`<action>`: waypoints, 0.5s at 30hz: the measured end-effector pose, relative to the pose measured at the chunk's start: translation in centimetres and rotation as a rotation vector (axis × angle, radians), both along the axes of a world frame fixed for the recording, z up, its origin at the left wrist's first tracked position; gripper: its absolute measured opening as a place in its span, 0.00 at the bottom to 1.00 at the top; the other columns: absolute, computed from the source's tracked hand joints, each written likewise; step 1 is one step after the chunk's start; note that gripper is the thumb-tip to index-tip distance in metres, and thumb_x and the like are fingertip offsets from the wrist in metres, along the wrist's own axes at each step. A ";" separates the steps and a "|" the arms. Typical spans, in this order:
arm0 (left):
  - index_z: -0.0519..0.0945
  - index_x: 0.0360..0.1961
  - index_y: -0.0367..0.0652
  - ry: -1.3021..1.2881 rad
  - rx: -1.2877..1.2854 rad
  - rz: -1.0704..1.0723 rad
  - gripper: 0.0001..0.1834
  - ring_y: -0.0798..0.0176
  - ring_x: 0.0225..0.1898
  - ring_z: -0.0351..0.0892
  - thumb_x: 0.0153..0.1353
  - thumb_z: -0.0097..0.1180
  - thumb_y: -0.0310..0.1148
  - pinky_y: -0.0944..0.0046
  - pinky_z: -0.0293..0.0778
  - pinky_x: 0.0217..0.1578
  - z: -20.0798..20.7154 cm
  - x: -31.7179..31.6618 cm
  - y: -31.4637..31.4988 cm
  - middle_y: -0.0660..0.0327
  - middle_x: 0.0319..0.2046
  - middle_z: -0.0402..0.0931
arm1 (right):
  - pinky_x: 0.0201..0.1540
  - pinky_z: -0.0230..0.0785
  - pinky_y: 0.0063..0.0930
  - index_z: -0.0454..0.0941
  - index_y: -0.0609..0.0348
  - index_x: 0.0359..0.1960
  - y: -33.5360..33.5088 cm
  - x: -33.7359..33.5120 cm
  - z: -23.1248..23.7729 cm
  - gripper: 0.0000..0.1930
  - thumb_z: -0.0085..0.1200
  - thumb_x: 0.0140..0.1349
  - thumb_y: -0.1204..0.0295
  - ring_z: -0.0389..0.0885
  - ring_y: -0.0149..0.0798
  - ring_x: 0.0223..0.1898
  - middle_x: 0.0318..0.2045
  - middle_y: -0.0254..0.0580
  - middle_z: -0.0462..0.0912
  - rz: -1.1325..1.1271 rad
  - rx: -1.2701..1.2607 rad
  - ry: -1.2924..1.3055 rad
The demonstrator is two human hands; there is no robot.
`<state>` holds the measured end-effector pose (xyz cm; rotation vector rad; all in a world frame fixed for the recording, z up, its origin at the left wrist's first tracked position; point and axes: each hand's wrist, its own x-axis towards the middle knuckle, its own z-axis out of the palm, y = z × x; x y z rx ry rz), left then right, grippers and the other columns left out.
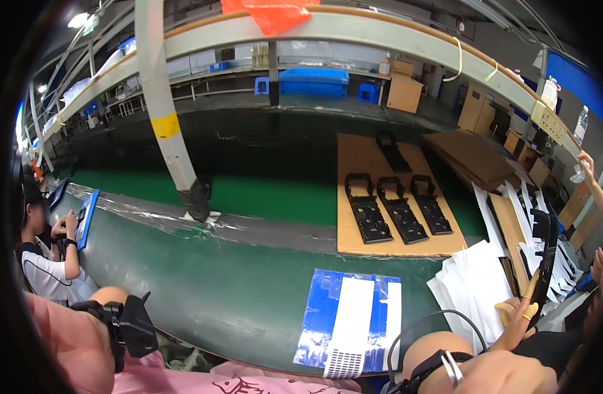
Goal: Assembling and inspecting black plastic components using tweezers at a workstation.
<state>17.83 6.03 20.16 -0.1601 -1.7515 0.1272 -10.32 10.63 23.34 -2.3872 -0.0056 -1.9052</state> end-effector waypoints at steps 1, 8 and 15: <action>0.66 0.45 0.51 0.006 -0.009 -0.004 0.18 0.61 0.39 0.64 0.52 0.51 0.37 0.60 0.62 0.36 0.0 0.5 0.1 0.62 0.41 0.64 | 0.19 0.44 0.18 0.73 0.41 0.42 0.1 0.3 -0.3 0.14 0.50 0.51 0.68 0.53 0.23 0.11 0.31 0.28 0.70 0.006 -0.013 0.002; 0.73 0.35 0.39 -0.095 0.309 0.040 0.13 0.59 0.33 0.72 0.44 0.53 0.25 0.65 0.69 0.29 -3.1 -0.8 -1.2 0.54 0.35 0.71 | 0.14 0.45 0.13 0.66 0.68 0.34 0.6 -1.0 -5.5 0.10 0.45 0.56 0.71 0.48 0.22 0.09 0.19 0.42 0.65 -0.031 0.465 -0.525; 0.75 0.33 0.39 -0.699 0.768 -0.139 0.11 0.56 0.37 0.73 0.45 0.53 0.23 0.64 0.69 0.38 -6.4 -9.9 -8.5 0.55 0.35 0.73 | 0.14 0.46 0.12 0.70 0.71 0.32 0.6 -3.0 -10.8 0.10 0.43 0.55 0.73 0.52 0.20 0.07 0.21 0.54 0.72 -0.197 0.819 -0.574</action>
